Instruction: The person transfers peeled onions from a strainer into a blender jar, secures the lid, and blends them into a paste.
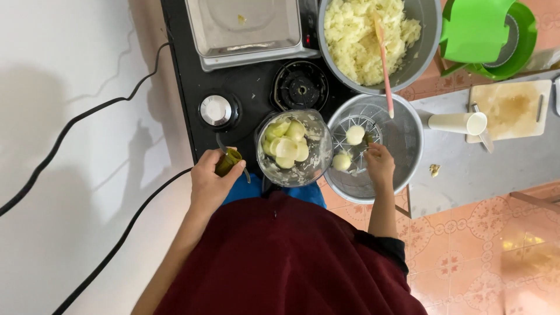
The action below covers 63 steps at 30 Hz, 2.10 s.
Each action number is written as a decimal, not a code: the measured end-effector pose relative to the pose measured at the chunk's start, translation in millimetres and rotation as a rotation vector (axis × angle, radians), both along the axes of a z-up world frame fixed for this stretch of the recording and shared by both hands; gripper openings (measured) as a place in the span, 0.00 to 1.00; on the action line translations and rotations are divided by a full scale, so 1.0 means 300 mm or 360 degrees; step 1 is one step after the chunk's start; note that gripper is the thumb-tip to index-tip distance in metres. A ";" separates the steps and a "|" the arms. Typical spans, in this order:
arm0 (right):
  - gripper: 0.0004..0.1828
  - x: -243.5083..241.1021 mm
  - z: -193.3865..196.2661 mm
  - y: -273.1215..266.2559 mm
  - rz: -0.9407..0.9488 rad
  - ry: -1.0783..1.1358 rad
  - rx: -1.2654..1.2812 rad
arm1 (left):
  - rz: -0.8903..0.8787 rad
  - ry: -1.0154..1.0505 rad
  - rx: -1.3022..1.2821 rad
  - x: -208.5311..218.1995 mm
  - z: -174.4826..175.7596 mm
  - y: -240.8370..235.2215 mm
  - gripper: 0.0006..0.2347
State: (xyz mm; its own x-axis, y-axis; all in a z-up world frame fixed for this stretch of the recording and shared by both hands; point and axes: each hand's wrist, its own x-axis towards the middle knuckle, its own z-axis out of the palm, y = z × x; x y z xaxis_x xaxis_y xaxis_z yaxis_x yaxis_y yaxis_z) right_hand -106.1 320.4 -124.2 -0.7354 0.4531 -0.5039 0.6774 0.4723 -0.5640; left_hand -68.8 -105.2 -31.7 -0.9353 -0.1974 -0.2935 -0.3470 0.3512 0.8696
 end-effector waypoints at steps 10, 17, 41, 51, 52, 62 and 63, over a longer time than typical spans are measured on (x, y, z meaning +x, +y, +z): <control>0.10 0.086 0.235 -0.224 -0.0110 0.0235 -0.0325 | -0.0528 0.0076 -0.0074 -0.057 0.006 0.233 0.19; 0.22 0.253 0.139 -0.301 -0.0366 0.0422 -0.1401 | -0.1267 -0.0068 -0.0002 -0.103 -0.051 0.535 0.23; 0.22 -0.014 -0.328 0.229 -0.0301 -0.0207 -0.0788 | 0.0081 -0.0753 -0.0480 0.237 -0.194 0.499 0.36; 0.24 0.062 -0.407 0.366 -0.0538 -0.0193 -0.0661 | 0.0672 -0.0046 0.0132 0.315 -0.462 0.433 0.07; 0.24 0.071 -0.380 0.368 -0.0534 -0.0194 -0.0661 | 0.0676 -0.0047 0.0132 0.350 -0.478 0.414 0.07; 0.20 -0.005 -0.466 0.290 0.0243 -0.0518 -0.0056 | 0.0056 -0.0487 -0.0597 0.233 0.038 0.395 0.12; 0.20 -0.001 -0.496 0.297 0.0155 -0.0644 0.0114 | -0.0215 -0.0476 -0.0775 0.192 0.096 0.410 0.16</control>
State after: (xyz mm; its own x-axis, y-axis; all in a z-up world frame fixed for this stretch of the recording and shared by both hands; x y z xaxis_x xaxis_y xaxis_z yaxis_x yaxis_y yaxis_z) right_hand -106.4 409.6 -272.8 -0.5254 0.4357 -0.7308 0.7880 0.5731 -0.2249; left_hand -11.2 17.8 -3.1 -0.8521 -0.2605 -0.4539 -0.4769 0.7437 0.4684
